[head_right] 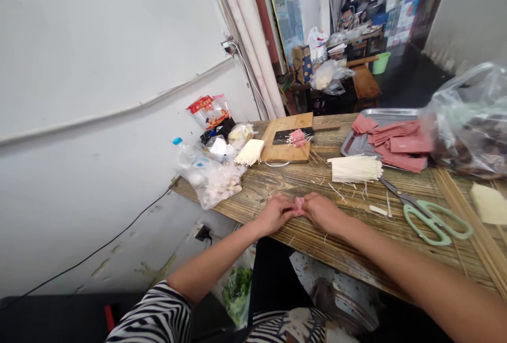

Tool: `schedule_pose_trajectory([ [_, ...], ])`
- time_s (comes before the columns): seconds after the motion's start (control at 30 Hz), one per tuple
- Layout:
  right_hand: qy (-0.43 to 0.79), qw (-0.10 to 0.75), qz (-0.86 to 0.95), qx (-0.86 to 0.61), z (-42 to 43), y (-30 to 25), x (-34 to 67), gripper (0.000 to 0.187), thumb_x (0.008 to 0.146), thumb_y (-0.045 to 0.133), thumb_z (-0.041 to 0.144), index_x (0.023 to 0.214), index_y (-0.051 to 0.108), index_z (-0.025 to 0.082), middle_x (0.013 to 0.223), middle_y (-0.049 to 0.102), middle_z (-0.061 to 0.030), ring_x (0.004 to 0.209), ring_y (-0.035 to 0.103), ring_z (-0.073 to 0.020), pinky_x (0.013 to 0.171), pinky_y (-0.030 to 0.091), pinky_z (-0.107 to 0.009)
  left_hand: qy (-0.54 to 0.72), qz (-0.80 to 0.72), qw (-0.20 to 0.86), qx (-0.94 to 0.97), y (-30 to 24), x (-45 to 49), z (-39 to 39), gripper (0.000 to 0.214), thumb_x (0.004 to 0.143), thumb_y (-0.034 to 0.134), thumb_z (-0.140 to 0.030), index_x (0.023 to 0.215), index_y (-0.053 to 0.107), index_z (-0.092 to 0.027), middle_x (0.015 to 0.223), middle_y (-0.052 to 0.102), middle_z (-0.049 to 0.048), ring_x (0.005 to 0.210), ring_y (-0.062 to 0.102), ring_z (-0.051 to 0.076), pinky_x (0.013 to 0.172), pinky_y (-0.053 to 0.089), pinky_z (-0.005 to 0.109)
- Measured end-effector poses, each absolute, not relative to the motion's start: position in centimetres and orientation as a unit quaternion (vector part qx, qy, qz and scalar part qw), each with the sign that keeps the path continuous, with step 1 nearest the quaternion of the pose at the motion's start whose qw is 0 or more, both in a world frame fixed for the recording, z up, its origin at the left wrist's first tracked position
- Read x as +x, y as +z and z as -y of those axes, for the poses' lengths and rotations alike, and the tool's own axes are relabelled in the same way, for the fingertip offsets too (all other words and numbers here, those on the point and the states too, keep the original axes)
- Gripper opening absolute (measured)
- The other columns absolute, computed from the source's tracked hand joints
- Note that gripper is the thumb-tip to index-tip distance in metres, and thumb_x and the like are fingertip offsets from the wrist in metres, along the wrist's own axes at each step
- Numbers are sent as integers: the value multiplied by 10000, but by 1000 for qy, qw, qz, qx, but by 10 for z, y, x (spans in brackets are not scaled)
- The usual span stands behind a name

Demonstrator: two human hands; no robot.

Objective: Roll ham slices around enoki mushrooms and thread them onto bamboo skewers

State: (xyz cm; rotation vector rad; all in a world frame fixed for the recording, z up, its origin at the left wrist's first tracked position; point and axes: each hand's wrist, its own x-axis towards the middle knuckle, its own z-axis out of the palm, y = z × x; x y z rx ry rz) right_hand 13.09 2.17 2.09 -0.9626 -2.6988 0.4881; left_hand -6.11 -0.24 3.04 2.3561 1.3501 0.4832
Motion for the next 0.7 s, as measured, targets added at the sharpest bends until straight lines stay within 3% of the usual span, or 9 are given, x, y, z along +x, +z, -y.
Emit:
schedule_pose_trajectory([
  [0.13, 206, 108, 907, -352, -29, 24, 134, 347, 888, 490, 360, 695, 689, 151, 772, 613, -85, 695, 511, -152, 636, 344, -263, 146, -484, 303, 808, 31, -64, -15, 175, 805, 690, -314, 774, 747, -151, 743, 702, 11, 719, 588, 133, 716, 418, 228],
  [0.33, 308, 91, 869, -377, -44, 28, 137, 577, 789, 489, 677, 640, 694, 159, 685, 594, -37, 618, 470, -128, 576, 306, -255, 90, -563, 384, 726, 33, -61, -29, 164, 714, 736, -250, 831, 765, -139, 696, 694, -23, 629, 553, 100, 598, 387, 196],
  [0.57, 380, 81, 829, -403, -49, 29, 137, 495, 681, 604, 647, 647, 720, 167, 595, 525, 13, 580, 389, -107, 557, 271, -246, 94, -597, 347, 717, 36, -56, -20, 155, 754, 684, -210, 869, 774, -157, 781, 736, 9, 691, 608, 137, 646, 433, 221],
  [0.7, 398, 84, 817, -410, -48, 31, 137, 503, 654, 618, 652, 640, 728, 161, 530, 454, 26, 567, 352, -101, 552, 265, -242, 122, -541, 224, 801, 37, -50, -1, 150, 821, 624, -188, 812, 774, -198, 836, 736, 34, 831, 619, 181, 826, 433, 298],
])
